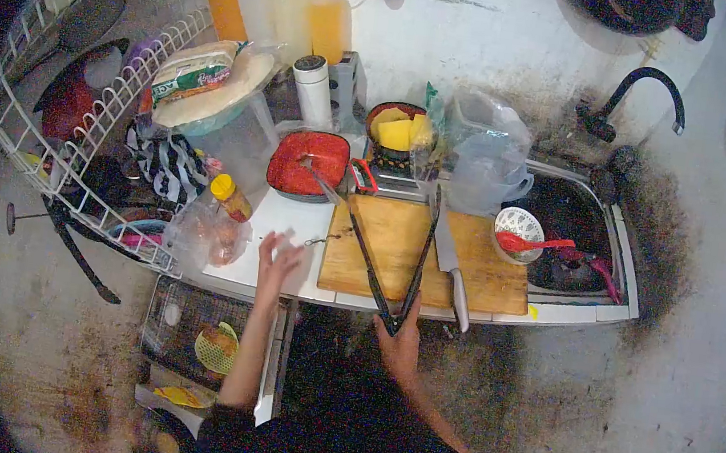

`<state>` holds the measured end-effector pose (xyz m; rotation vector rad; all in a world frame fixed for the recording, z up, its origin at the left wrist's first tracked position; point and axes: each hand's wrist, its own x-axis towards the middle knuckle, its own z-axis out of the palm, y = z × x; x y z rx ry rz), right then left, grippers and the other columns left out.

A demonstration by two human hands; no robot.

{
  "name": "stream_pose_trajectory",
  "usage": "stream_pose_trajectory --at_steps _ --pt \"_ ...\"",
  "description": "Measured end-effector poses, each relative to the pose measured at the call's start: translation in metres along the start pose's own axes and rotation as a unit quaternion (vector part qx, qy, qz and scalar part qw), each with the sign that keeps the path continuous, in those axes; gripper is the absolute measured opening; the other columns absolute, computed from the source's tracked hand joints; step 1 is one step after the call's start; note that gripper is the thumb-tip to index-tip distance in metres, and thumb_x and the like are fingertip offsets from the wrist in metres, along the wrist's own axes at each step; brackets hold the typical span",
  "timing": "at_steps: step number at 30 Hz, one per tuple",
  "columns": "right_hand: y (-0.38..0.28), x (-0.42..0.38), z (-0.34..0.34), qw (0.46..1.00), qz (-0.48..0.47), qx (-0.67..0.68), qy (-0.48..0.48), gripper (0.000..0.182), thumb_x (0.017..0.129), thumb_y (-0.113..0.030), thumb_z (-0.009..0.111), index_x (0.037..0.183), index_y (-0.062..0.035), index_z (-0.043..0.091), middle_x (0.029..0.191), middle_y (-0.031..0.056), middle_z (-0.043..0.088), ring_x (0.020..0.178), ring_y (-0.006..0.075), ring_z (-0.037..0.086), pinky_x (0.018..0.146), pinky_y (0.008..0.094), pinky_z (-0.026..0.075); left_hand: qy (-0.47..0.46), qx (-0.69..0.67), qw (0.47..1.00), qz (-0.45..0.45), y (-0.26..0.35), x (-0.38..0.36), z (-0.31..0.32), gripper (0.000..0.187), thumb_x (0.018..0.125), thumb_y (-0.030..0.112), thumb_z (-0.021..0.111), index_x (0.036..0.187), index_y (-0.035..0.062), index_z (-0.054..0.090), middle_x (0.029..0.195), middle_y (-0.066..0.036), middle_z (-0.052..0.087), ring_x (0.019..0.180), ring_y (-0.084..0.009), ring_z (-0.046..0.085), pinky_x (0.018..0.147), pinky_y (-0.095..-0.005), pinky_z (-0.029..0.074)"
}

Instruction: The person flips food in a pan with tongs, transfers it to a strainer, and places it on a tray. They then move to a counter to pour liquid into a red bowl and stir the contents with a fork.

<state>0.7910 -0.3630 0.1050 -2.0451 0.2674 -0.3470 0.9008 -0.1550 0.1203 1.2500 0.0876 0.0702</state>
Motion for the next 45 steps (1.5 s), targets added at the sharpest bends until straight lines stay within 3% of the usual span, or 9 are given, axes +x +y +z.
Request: stream_pose_trajectory --at_steps 6,8,9,20,29,34,38,40,45 --pt "-0.012 0.008 0.001 0.998 -0.021 -0.057 0.002 0.084 0.073 -0.020 0.063 0.129 0.0038 0.005 0.081 0.0098 0.051 0.067 0.0199 0.052 0.060 0.0302 0.043 0.025 -0.001 0.999 -0.042 -0.004 0.097 0.003 0.076 0.078 0.032 0.054 0.127 0.0068 0.002 0.125 -0.013 0.025 0.094 -0.0281 0.051 0.073 -0.0382 0.048" --pt "-0.016 0.007 -0.002 0.999 0.015 -0.050 -0.010 0.085 0.073 -0.021 0.063 0.129 0.0054 0.005 0.081 0.0102 0.052 0.068 0.0202 0.052 0.061 0.0302 0.043 0.022 -0.062 0.988 -0.140 -0.007 0.118 0.002 0.083 0.074 0.039 0.057 0.126 0.0065 0.000 0.123 -0.015 0.025 0.089 -0.0289 0.052 0.069 -0.0391 0.050" --pt "-0.011 0.004 -0.004 0.996 0.009 -0.084 -0.008 0.084 0.073 -0.022 0.063 0.129 0.0051 0.007 0.084 0.0108 0.050 0.071 0.0201 0.051 0.062 0.0296 0.042 0.027 -0.074 0.988 -0.129 -0.010 0.125 0.003 0.075 0.075 0.036 0.057 0.122 0.0134 0.004 0.118 -0.021 0.029 0.087 -0.0317 0.053 0.070 -0.0440 0.050" --pt "-0.055 0.005 -0.036 0.980 -0.040 -0.091 0.171 0.056 0.074 -0.012 0.060 0.121 -0.0010 0.033 0.092 0.0097 0.039 0.074 0.0179 0.041 0.064 0.0277 0.037 -0.088 -0.149 0.972 -0.158 -0.013 0.143 -0.012 0.052 0.074 0.020 0.053 0.111 0.0076 0.019 0.104 -0.020 0.043 0.074 -0.0277 0.057 0.073 -0.0399 0.051" --pt "-0.144 0.110 0.006 0.921 -0.355 -0.161 -0.030 0.041 0.073 -0.020 0.059 0.108 -0.0043 0.045 0.091 0.0144 0.046 0.084 0.0299 0.050 0.071 0.0365 0.042 -0.076 -0.176 0.963 -0.187 0.002 0.097 -0.006 0.053 0.073 0.020 0.054 0.114 0.0113 0.020 0.105 -0.017 0.044 0.079 -0.0261 0.057 0.074 -0.0387 0.050" --pt "-0.141 0.137 0.042 0.894 -0.320 -0.293 -0.108 0.032 0.073 -0.020 0.056 0.098 -0.0024 0.047 0.090 0.0165 0.046 0.077 0.0313 0.055 0.064 0.0375 0.046 -0.005 -0.138 0.974 -0.181 0.022 0.058 0.009 0.045 0.076 0.023 0.050 0.114 0.0066 0.034 0.103 -0.015 0.051 0.086 -0.0257 0.057 0.065 -0.0284 0.051" --pt "-0.134 0.135 0.049 0.867 -0.300 -0.369 -0.149 0.024 0.073 -0.012 0.050 0.092 0.0008 0.045 0.085 0.0186 0.048 0.064 0.0302 0.058 0.050 0.0368 0.048 -0.034 -0.132 0.978 -0.158 0.025 0.033 0.011 0.046 0.076 0.023 0.052 0.115 0.0100 0.031 0.105 -0.010 0.050 0.089 -0.0259 0.056 0.071 -0.0335 0.046" --pt "-0.129 0.132 0.050 0.869 -0.304 -0.362 -0.144 0.023 0.072 -0.010 0.049 0.092 0.0014 0.045 0.083 0.0179 0.049 0.063 0.0301 0.058 0.049 0.0362 0.048 -0.020 -0.127 0.984 -0.120 0.029 0.025 0.013 0.056 0.075 0.014 0.051 0.115 0.0130 0.012 0.110 -0.015 0.039 0.090 -0.0297 0.052 0.076 -0.0420 0.047" --pt "-0.132 0.127 0.035 0.862 -0.323 -0.372 -0.119 0.020 0.073 -0.009 0.046 0.091 0.0007 0.044 0.079 0.0154 0.052 0.063 0.0295 0.058 0.049 0.0360 0.048 -0.001 -0.114 0.987 -0.117 0.031 0.011 0.025 0.055 0.077 0.015 0.050 0.116 0.0133 0.011 0.110 -0.014 0.036 0.092 -0.0284 0.049 0.074 -0.0429 0.047"
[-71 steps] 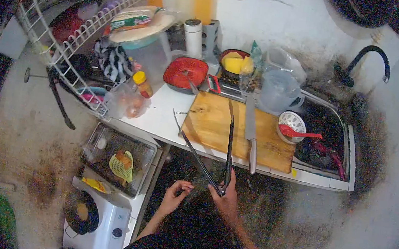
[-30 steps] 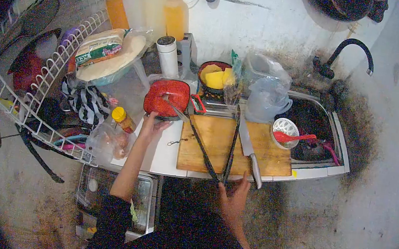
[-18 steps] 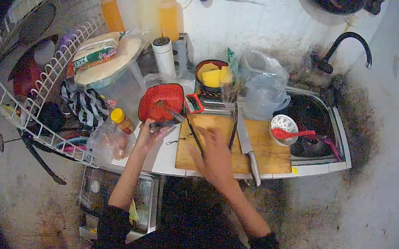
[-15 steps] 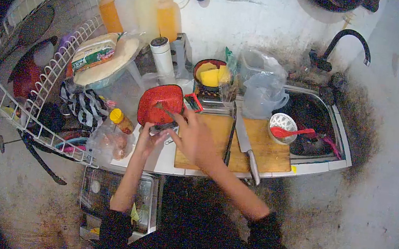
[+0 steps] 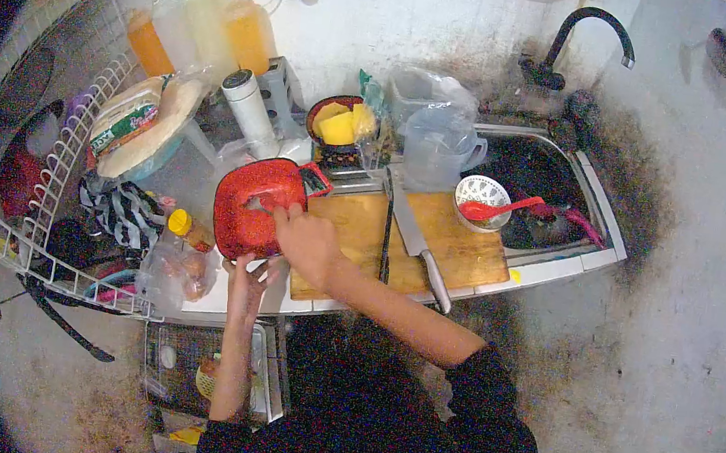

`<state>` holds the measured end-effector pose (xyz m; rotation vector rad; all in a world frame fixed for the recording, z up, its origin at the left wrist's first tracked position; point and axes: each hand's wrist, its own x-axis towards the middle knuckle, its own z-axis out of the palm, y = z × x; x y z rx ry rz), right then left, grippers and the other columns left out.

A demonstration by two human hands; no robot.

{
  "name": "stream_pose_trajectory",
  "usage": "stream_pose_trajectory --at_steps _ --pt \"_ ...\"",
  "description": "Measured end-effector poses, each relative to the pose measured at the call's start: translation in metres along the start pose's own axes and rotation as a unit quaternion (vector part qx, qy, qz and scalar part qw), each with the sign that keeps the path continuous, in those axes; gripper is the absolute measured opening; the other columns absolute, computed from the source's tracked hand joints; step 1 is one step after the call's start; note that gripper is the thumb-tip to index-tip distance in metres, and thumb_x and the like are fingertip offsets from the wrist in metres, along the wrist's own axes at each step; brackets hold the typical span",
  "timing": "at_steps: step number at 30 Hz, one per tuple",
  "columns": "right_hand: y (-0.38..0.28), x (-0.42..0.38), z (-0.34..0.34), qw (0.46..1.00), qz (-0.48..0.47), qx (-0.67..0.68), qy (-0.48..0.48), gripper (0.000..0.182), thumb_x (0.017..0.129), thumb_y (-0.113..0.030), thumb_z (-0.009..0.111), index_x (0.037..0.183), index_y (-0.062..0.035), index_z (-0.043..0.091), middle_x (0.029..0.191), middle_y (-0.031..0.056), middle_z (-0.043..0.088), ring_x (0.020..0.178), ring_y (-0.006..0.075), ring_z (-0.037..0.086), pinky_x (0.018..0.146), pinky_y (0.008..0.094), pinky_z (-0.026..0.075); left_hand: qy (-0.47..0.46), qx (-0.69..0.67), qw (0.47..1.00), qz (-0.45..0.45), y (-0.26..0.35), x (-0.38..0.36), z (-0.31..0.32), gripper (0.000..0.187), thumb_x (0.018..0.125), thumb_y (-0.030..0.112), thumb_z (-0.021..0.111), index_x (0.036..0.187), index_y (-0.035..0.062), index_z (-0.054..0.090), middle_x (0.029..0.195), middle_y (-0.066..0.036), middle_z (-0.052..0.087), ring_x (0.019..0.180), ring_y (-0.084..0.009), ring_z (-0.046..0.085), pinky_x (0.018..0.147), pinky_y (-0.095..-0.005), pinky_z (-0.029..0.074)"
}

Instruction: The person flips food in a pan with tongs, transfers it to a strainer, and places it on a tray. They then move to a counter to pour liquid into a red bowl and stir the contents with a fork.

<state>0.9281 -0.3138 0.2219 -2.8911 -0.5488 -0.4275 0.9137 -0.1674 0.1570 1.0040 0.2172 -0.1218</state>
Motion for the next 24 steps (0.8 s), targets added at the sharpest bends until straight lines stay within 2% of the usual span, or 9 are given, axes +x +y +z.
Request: stream_pose_trajectory --at_steps 2,6,8,9,13,14,18,20,24 --pt "0.009 0.000 -0.005 0.998 0.029 0.026 0.050 0.022 0.074 -0.010 0.046 0.095 -0.0021 0.046 0.078 0.0137 0.052 0.063 0.0280 0.058 0.050 0.0361 0.047 0.003 0.014 1.000 -0.003 -0.005 -0.002 -0.001 0.055 0.078 0.015 0.048 0.117 0.0133 0.009 0.108 -0.014 0.035 0.093 -0.0276 0.047 0.073 -0.0426 0.048" --pt "0.026 -0.006 -0.017 0.999 0.008 0.019 0.040 0.026 0.075 -0.011 0.046 0.100 -0.0070 0.050 0.075 0.0117 0.054 0.063 0.0272 0.057 0.053 0.0365 0.047 -0.041 0.049 0.997 0.047 -0.006 -0.011 0.002 0.058 0.079 0.014 0.045 0.120 0.0135 0.005 0.107 -0.014 0.035 0.094 -0.0271 0.046 0.074 -0.0428 0.048" --pt "0.039 -0.011 -0.018 0.995 -0.086 0.045 0.032 0.028 0.077 -0.013 0.047 0.104 -0.0127 0.053 0.074 0.0105 0.056 0.063 0.0270 0.057 0.054 0.0365 0.047 -0.058 0.057 0.996 0.042 -0.001 -0.014 0.004 0.055 0.082 0.021 0.045 0.122 0.0183 0.008 0.116 -0.013 0.033 0.098 -0.0295 0.047 0.075 -0.0440 0.047" --pt "0.042 -0.015 -0.025 0.994 -0.093 0.047 0.032 0.028 0.077 -0.013 0.047 0.104 -0.0127 0.053 0.074 0.0105 0.056 0.063 0.0270 0.057 0.054 0.0365 0.047 -0.067 0.061 0.995 0.039 0.001 -0.016 0.005 0.053 0.084 0.024 0.045 0.123 0.0207 0.009 0.120 -0.013 0.032 0.100 -0.0307 0.047 0.075 -0.0446 0.047" --pt "0.031 -0.018 -0.067 0.998 -0.010 0.052 0.038 0.022 0.075 -0.014 0.048 0.094 -0.0131 0.058 0.074 0.0098 0.058 0.064 0.0268 0.058 0.054 0.0374 0.046 -0.088 0.100 0.988 0.079 -0.001 -0.023 0.004 0.054 0.086 0.019 0.042 0.125 0.0214 0.004 0.125 -0.013 0.028 0.102 -0.0326 0.046 0.072 -0.0432 0.049" --pt "0.029 -0.019 -0.069 0.998 0.014 0.020 0.049 0.019 0.073 -0.013 0.048 0.089 -0.0115 0.058 0.072 0.0094 0.057 0.064 0.0267 0.059 0.054 0.0388 0.047 -0.117 0.075 0.988 0.065 -0.004 -0.021 0.000 0.058 0.085 0.014 0.042 0.126 0.0203 0.002 0.126 -0.015 0.026 0.110 -0.0301 0.039 0.074 -0.0415 0.049" --pt "0.029 -0.036 -0.077 0.998 -0.052 0.032 -0.033 0.020 0.072 -0.012 0.048 0.090 -0.0124 0.058 0.071 0.0082 0.057 0.064 0.0256 0.059 0.052 0.0379 0.047 -0.106 0.044 0.990 0.078 -0.007 -0.021 -0.002 0.058 0.084 0.017 0.045 0.126 0.0194 0.004 0.125 -0.014 0.027 0.110 -0.0287 0.039 0.074 -0.0396 0.048" --pt "0.032 -0.038 -0.082 0.996 -0.006 0.068 0.056 0.021 0.071 -0.012 0.050 0.090 -0.0133 0.058 0.070 0.0070 0.057 0.063 0.0255 0.059 0.051 0.0371 0.047 -0.100 0.069 0.989 0.082 -0.004 -0.020 -0.003 0.060 0.083 0.020 0.047 0.125 0.0185 0.005 0.124 -0.013 0.028 0.109 -0.0279 0.040 0.073 -0.0387 0.049" --pt "0.028 -0.034 -0.091 0.995 0.050 0.034 0.079 0.022 0.070 -0.013 0.051 0.092 -0.0132 0.058 0.071 0.0077 0.057 0.063 0.0255 0.059 0.050 0.0378 0.046 -0.139 0.065 0.985 0.080 -0.008 -0.021 0.003 0.060 0.082 0.021 0.048 0.125 0.0181 0.006 0.124 -0.013 0.028 0.108 -0.0265 0.041 0.072 -0.0374 0.049"
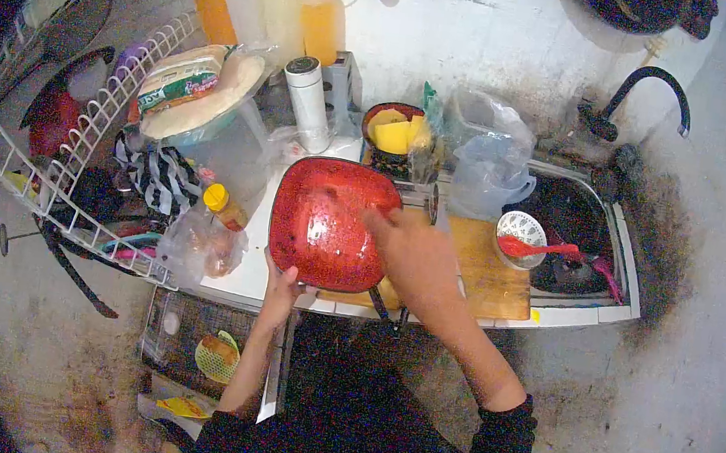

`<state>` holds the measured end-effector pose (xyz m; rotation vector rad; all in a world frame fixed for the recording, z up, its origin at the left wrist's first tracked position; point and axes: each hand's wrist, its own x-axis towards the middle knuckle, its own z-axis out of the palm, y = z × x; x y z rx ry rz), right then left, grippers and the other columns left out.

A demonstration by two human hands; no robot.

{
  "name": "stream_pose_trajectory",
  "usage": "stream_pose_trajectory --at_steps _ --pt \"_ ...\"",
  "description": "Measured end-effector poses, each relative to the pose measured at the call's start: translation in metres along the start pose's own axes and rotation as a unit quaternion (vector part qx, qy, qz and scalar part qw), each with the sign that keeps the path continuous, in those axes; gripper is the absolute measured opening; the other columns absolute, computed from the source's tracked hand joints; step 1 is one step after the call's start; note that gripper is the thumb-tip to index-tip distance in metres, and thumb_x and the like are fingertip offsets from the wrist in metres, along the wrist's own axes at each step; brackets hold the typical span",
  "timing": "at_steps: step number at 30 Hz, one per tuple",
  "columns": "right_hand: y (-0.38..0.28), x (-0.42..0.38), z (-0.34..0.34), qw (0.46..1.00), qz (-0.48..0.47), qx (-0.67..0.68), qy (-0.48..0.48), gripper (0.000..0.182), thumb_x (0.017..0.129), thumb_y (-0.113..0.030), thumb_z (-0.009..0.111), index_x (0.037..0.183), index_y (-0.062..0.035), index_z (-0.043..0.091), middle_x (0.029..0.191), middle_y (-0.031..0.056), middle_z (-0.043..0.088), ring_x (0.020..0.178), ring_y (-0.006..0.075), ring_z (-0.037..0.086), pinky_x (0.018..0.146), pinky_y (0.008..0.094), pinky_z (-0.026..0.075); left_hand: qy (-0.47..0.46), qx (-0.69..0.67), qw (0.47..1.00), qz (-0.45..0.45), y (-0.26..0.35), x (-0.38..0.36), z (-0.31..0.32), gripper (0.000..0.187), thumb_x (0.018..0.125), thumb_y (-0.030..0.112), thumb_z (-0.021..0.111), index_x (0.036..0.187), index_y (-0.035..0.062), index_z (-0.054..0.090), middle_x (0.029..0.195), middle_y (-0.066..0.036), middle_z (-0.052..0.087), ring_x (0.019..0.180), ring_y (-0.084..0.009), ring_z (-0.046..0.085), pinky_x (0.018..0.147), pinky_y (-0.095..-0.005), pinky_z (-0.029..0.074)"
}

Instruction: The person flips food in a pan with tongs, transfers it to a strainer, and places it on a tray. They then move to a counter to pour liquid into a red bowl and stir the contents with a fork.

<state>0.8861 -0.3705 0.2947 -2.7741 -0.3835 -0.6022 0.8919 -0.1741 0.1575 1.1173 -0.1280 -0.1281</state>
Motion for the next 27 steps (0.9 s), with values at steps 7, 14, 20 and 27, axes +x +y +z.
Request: stream_pose_trajectory --at_steps 7,14,20,27 --pt "0.009 -0.011 -0.004 0.996 -0.022 -0.014 -0.084 0.020 0.076 -0.027 0.054 0.085 -0.0094 0.057 0.060 0.0095 0.056 0.054 0.0274 0.056 0.048 0.0383 0.043 0.017 0.032 0.999 -0.034 -0.002 -0.003 0.011 0.060 0.082 0.017 0.047 0.126 0.0184 0.007 0.124 -0.013 0.029 0.104 -0.0273 0.044 0.074 -0.0395 0.048" --pt "0.023 0.013 0.001 0.983 0.060 -0.096 -0.146 0.035 0.078 -0.038 0.049 0.092 -0.0061 0.048 0.064 0.0124 0.057 0.058 0.0291 0.057 0.049 0.0400 0.044 -0.008 -0.090 0.991 -0.094 -0.014 -0.003 0.010 0.042 0.085 0.020 0.040 0.118 0.0152 0.015 0.121 -0.015 0.032 0.102 -0.0340 0.046 0.079 -0.0430 0.046" --pt "0.167 0.024 -0.020 0.968 0.233 -0.084 0.042 0.023 0.079 -0.022 0.047 0.093 -0.0047 0.049 0.079 0.0171 0.057 0.074 0.0331 0.056 0.064 0.0398 0.045 -0.002 -0.113 0.985 -0.129 -0.022 0.003 -0.007 0.040 0.085 0.020 0.039 0.118 0.0150 0.016 0.122 -0.014 0.033 0.102 -0.0335 0.046 0.080 -0.0444 0.045" --pt "0.337 0.030 0.027 0.977 0.075 -0.104 -0.170 0.033 0.061 -0.021 0.062 0.088 -0.0035 0.056 0.096 0.0177 0.052 0.093 0.0327 0.047 0.084 0.0364 0.036 0.008 -0.118 0.987 -0.113 -0.028 0.000 -0.012 0.043 0.085 0.022 0.040 0.119 0.0156 0.015 0.123 -0.014 0.032 0.101 -0.0326 0.047 0.080 -0.0441 0.045"
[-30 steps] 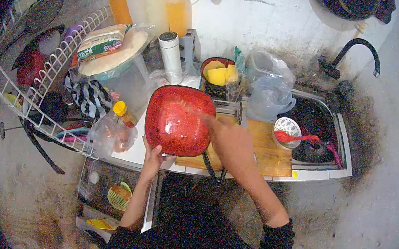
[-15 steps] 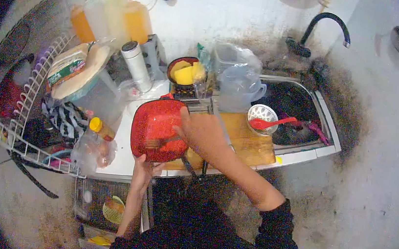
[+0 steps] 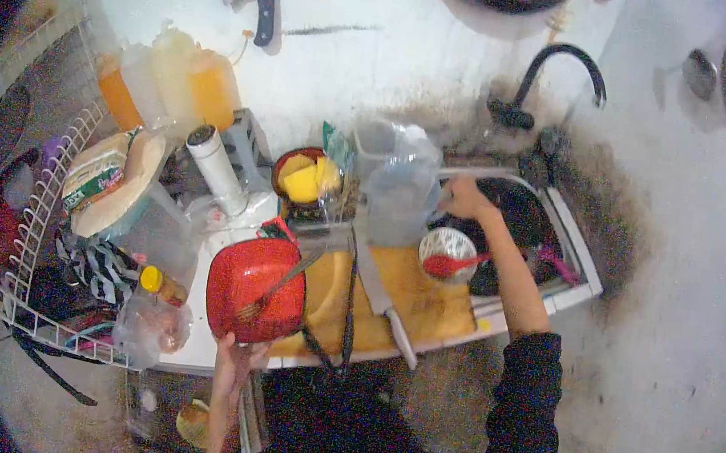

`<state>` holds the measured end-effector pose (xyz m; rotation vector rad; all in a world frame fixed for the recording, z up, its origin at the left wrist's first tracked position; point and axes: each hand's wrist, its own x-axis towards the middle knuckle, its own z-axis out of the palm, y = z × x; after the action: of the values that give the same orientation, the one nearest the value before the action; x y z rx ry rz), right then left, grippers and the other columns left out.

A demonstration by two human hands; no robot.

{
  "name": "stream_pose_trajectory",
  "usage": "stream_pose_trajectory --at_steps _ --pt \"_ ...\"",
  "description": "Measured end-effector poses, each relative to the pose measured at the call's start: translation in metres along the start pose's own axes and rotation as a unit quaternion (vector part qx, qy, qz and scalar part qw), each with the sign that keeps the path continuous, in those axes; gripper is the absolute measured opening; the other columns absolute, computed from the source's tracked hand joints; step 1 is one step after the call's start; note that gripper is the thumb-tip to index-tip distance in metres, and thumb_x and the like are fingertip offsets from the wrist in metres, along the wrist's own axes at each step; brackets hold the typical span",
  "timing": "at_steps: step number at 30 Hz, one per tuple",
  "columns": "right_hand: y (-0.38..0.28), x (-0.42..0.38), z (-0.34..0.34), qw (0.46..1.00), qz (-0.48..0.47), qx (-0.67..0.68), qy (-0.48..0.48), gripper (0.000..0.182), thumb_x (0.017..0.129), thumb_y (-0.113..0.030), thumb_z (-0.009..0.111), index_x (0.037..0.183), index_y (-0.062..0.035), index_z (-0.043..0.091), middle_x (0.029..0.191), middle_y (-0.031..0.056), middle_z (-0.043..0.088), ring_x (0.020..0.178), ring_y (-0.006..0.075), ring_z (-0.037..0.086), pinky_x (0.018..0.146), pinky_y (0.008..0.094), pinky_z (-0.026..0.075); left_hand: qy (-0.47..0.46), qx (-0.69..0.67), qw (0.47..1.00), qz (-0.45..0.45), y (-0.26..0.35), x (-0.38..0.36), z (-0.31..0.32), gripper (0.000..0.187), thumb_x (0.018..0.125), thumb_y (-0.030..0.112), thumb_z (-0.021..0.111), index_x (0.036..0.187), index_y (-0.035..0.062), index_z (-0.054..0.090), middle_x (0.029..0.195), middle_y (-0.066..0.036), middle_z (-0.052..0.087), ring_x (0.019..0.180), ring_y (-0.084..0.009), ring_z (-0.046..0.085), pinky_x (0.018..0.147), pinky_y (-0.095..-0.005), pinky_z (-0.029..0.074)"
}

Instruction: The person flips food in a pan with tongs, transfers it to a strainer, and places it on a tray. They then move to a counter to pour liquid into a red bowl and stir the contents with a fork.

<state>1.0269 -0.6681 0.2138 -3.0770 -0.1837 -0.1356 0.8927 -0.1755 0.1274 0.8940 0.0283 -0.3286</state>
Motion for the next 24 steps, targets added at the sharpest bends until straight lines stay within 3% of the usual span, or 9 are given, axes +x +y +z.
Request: stream_pose_trajectory --at_steps 1,2,4,8,10,11,14,18,24 --pt "0.018 0.012 0.009 0.988 -0.060 0.133 -0.054 0.032 0.061 -0.020 0.061 0.087 -0.0032 0.058 0.093 0.0180 0.054 0.092 0.0320 0.049 0.082 0.0363 0.037 0.017 0.008 1.000 -0.002 0.002 -0.002 0.010 0.043 0.084 0.022 0.041 0.119 0.0157 0.015 0.123 -0.014 0.032 0.100 -0.0323 0.048 0.080 -0.0436 0.046" --pt "0.015 0.010 0.003 0.983 -0.079 0.156 -0.063 0.030 0.067 -0.019 0.058 0.092 -0.0034 0.058 0.091 0.0139 0.057 0.087 0.0263 0.054 0.078 0.0342 0.040 0.038 0.018 0.999 -0.008 0.003 -0.004 0.018 0.044 0.084 0.023 0.042 0.119 0.0159 0.015 0.123 -0.014 0.033 0.098 -0.0320 0.049 0.079 -0.0430 0.046" --pt "0.011 0.009 -0.006 0.867 0.035 0.446 -0.217 0.026 0.073 -0.018 0.054 0.095 -0.0042 0.057 0.087 0.0075 0.059 0.080 0.0182 0.057 0.074 0.0307 0.043 0.052 0.023 0.998 0.000 -0.001 -0.002 0.028 0.045 0.084 0.024 0.043 0.119 0.0158 0.017 0.121 -0.014 0.035 0.096 -0.0311 0.051 0.079 -0.0416 0.046" --pt "0.031 0.018 0.018 0.826 0.067 0.505 -0.239 0.026 0.077 -0.016 0.048 0.099 -0.0054 0.055 0.086 0.0030 0.059 0.077 0.0126 0.057 0.071 0.0271 0.045 0.042 0.011 0.999 0.008 -0.015 0.005 0.046 0.047 0.083 0.026 0.044 0.120 0.0157 0.018 0.120 -0.014 0.036 0.095 -0.0304 0.051 0.079 -0.0410 0.046" --pt "0.019 0.015 0.008 0.731 0.071 0.657 -0.167 0.021 0.076 -0.013 0.046 0.092 -0.0036 0.055 0.082 0.0024 0.058 0.074 0.0115 0.056 0.070 0.0262 0.045 0.048 0.015 0.999 0.005 -0.023 0.010 0.053 0.048 0.083 0.026 0.044 0.122 0.0157 0.018 0.120 -0.014 0.037 0.095 -0.0301 0.051 0.080 -0.0412 0.045" --pt "0.009 0.018 0.002 0.743 0.112 0.643 -0.149 0.014 0.073 -0.010 0.044 0.080 -0.0043 0.054 0.076 0.0004 0.056 0.069 0.0100 0.054 0.066 0.0240 0.044 0.052 0.009 0.999 -0.004 -0.025 0.011 0.057 0.051 0.082 0.027 0.045 0.123 0.0158 0.017 0.121 -0.014 0.036 0.096 -0.0301 0.051 0.081 -0.0418 0.044" --pt "0.015 0.025 0.012 0.749 0.071 0.643 -0.144 0.008 0.070 -0.008 0.044 0.072 -0.0064 0.051 0.070 -0.0013 0.053 0.064 0.0089 0.051 0.063 0.0216 0.043 0.066 0.005 0.998 -0.005 -0.030 0.010 0.070 0.055 0.082 0.030 0.045 0.125 0.0158 0.015 0.122 -0.014 0.036 0.098 -0.0302 0.050 0.083 -0.0430 0.043" --pt "-0.002 0.021 -0.006 0.773 0.090 0.615 -0.128 0.008 0.068 -0.008 0.044 0.069 -0.0086 0.052 0.068 -0.0031 0.051 0.060 0.0067 0.048 0.059 0.0187 0.040 0.044 0.017 0.999 0.001 -0.038 0.014 0.071 0.059 0.081 0.035 0.046 0.126 0.0156 0.014 0.123 -0.014 0.035 0.101 -0.0303 0.047 0.085 -0.0441 0.041" --pt "-0.001 0.031 -0.012 0.794 0.091 0.583 -0.145 0.006 0.069 -0.009 0.044 0.066 -0.0108 0.049 0.062 -0.0071 0.045 0.054 0.0033 0.040 0.051 0.0168 0.033 0.094 0.038 0.994 0.048 -0.036 0.008 0.092 0.062 0.080 0.036 0.047 0.127 0.0157 0.012 0.125 -0.013 0.033 0.105 -0.0305 0.045 0.085 -0.0458 0.041"
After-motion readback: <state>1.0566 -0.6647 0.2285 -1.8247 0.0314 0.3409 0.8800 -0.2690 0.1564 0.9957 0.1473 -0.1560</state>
